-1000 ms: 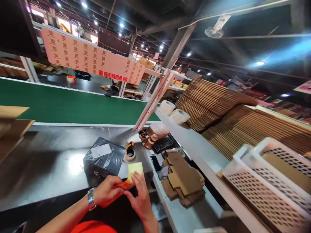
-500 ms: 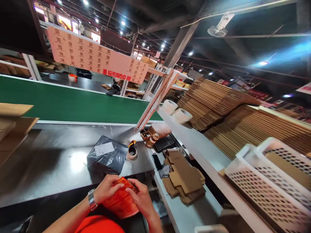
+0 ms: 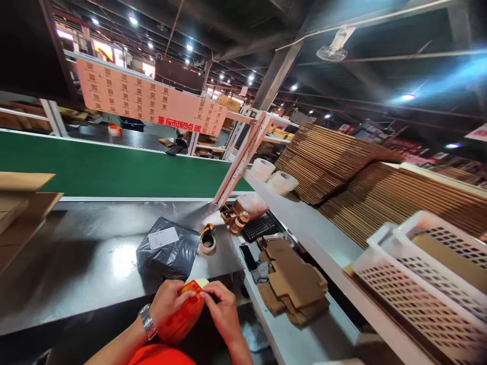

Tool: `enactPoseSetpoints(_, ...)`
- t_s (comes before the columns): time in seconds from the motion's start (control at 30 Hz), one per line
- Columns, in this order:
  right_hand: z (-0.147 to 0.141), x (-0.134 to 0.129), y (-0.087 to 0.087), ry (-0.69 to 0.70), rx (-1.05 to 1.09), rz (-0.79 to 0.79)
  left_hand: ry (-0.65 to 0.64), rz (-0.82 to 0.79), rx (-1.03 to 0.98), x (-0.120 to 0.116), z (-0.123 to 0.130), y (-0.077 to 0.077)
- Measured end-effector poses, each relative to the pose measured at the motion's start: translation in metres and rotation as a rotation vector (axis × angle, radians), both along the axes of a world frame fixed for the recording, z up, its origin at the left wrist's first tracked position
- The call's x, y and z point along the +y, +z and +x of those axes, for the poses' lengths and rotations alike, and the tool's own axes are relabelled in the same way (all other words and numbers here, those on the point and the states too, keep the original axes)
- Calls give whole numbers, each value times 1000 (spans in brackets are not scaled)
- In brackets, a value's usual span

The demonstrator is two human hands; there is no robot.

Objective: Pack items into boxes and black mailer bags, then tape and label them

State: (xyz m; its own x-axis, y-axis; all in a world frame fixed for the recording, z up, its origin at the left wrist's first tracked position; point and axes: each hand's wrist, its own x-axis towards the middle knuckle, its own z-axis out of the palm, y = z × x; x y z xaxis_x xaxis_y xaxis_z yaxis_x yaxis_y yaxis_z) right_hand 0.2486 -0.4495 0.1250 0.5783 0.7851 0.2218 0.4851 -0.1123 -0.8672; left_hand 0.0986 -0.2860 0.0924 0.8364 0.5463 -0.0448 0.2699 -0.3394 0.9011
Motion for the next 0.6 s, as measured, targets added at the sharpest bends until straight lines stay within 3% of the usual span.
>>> enactPoseSetpoints(0.27, -5, 6, -7, 20, 33, 17, -88, -48, -70, 11, -24, -7)
enactPoseSetpoints(0.33, -2, 7, -8, -15, 101, 20, -182, -238, -183, 19, -34, -9)
enactPoseSetpoints(0.43, 7, 7, -5, -75, 197, 28, -266, -656, -360, 35, -51, -13)
enactPoseSetpoints(0.53, 17, 8, 1, -127, 353, 75, -217, -1067, -494, 49, -60, -21)
enactPoseSetpoints(0.6, 19, 11, 4, -151, 508, 136, -147, -1152, -507, 52, -57, -28)
